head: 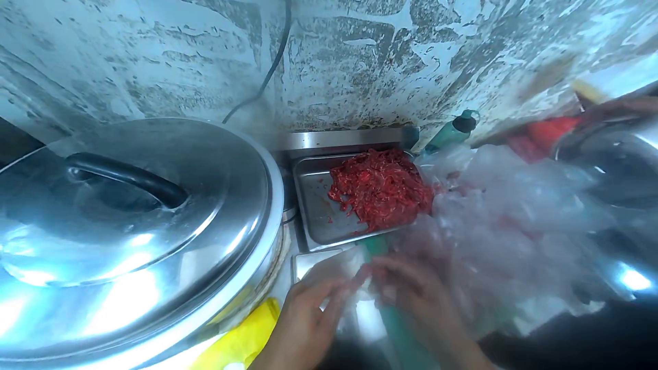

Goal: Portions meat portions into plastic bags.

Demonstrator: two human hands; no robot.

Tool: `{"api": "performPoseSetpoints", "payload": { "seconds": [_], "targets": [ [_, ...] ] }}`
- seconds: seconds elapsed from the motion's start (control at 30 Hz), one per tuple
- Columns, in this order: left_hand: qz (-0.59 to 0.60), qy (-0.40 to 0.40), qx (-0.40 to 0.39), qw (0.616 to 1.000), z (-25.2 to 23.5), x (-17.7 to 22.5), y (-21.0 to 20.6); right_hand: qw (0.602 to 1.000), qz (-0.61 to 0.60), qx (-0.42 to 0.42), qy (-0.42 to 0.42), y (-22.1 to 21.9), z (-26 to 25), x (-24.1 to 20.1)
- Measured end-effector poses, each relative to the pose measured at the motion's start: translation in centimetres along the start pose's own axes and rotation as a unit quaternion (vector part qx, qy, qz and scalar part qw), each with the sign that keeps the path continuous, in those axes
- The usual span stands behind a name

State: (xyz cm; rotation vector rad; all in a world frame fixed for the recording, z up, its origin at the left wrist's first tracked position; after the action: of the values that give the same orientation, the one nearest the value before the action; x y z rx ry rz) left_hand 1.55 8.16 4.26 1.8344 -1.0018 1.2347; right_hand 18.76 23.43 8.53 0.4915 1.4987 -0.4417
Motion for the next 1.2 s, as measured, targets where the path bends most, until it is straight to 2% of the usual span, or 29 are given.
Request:
{"api": "performPoseSetpoints", "payload": {
  "seconds": [0.17,0.27,0.4,0.6,0.8,0.97,1.1,1.2],
  "targets": [
    [0.007,0.013,-0.041,0.999,0.3,0.2,-0.3,0.978,0.191,-0.083,-0.007,-1.6,-0.2,1.2],
    [-0.004,0.022,-0.05,0.999,0.5,0.3,0.0,0.962,0.251,-0.107,0.015,-1.9,-0.2,1.7],
    [-0.006,0.054,-0.068,0.996,0.6,0.8,0.8,0.948,0.295,-0.11,0.033,-1.7,-0.2,1.7],
    [0.019,0.085,-0.093,0.992,1.0,1.0,1.1,0.897,0.429,-0.068,0.082,-1.4,-0.2,2.1],
    [0.145,0.079,-0.082,0.983,1.4,0.8,1.4,0.908,0.403,-0.074,0.086,-1.5,-0.4,1.8],
    [0.168,0.085,-0.055,0.981,1.5,0.7,1.5,0.923,0.376,-0.053,0.065,-1.8,-0.7,2.0],
    [0.165,0.087,-0.028,0.982,1.6,0.3,1.7,0.952,0.3,-0.05,0.045,-0.8,-1.1,1.1],
    [0.157,0.103,-0.006,0.982,2.0,-0.6,2.1,0.976,0.211,0.055,-0.029,1.1,-2.2,-0.7]
  ]
}}
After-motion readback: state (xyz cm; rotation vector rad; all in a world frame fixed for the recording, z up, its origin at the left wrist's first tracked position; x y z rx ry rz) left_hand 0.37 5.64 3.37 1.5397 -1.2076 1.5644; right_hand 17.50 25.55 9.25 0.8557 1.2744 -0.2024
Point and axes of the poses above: each hand's wrist, its own z-axis away from the middle knuckle, its own y-axis out of the back of the hand, x = y × z, the point moved 1 cm from there along -z, towards the middle knuckle, and after that the axes turned 8 degrees about z, right-handed, at the moved point
